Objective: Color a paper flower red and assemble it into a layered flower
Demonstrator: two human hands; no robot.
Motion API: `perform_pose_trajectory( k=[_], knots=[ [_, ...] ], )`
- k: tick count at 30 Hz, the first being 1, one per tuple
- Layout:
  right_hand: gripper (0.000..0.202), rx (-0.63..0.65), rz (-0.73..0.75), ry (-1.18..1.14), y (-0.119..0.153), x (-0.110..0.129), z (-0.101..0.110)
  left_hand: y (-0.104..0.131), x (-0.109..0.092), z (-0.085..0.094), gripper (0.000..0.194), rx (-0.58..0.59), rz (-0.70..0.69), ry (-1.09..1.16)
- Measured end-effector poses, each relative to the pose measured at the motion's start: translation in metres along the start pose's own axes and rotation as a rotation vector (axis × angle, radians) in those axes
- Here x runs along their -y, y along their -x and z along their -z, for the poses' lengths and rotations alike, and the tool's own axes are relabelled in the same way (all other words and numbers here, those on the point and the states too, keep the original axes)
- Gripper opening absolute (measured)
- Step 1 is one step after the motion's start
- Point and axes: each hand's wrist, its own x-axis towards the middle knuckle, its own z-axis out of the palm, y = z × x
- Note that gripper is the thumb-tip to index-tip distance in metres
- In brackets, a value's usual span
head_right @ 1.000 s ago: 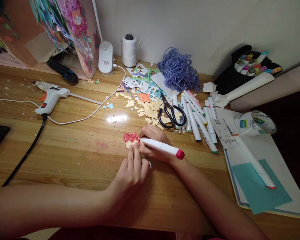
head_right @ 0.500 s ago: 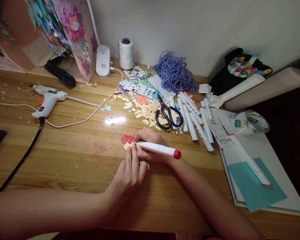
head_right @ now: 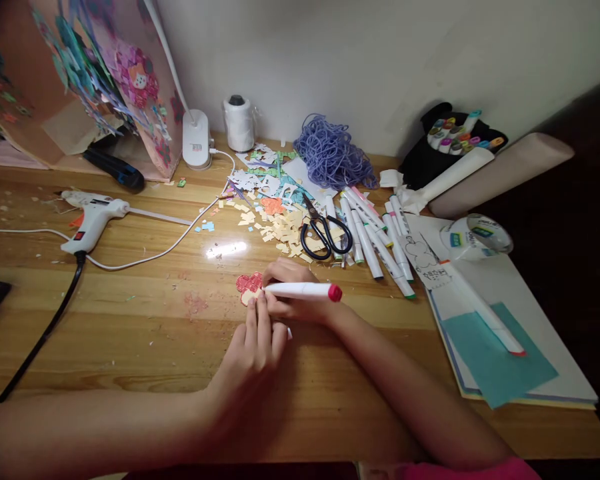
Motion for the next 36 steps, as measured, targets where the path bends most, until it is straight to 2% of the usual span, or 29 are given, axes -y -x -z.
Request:
perform_pose_trajectory(
  k=[5, 9, 19, 25, 28, 32, 36],
  knots=[
    [0.009, -0.107, -0.035, 0.038, -0.001, -0.001, -0.001, 0.002, -0.001, 0.000, 0.016, 0.051, -0.016, 0.006],
    [0.011, -0.105, -0.004, 0.045, -0.002, 0.000, -0.002, 0.003, -0.002, -0.001, 0.017, 0.054, -0.019, -0.003],
    [0.006, -0.131, -0.059, 0.030, -0.003, 0.002, -0.002, 0.001, -0.001, -0.001, 0.017, 0.026, -0.026, -0.051],
    [0.008, -0.111, -0.058, 0.000, -0.003, 0.002, -0.001, 0.002, -0.001, -0.002, 0.019, 0.041, -0.019, -0.041],
    [0.007, -0.106, -0.060, -0.029, -0.001, 0.000, -0.001, 0.002, 0.001, 0.003, 0.027, 0.089, -0.013, 0.010],
    [0.006, -0.030, -0.087, -0.144, 0.002, 0.000, 0.004, 0.002, 0.005, 0.011, 0.040, 0.115, -0.002, 0.093],
    [0.010, 0.058, -0.101, -0.198, 0.003, 0.000, 0.008, 0.005, 0.003, 0.008, 0.035, 0.101, 0.012, 0.056]
  ],
)
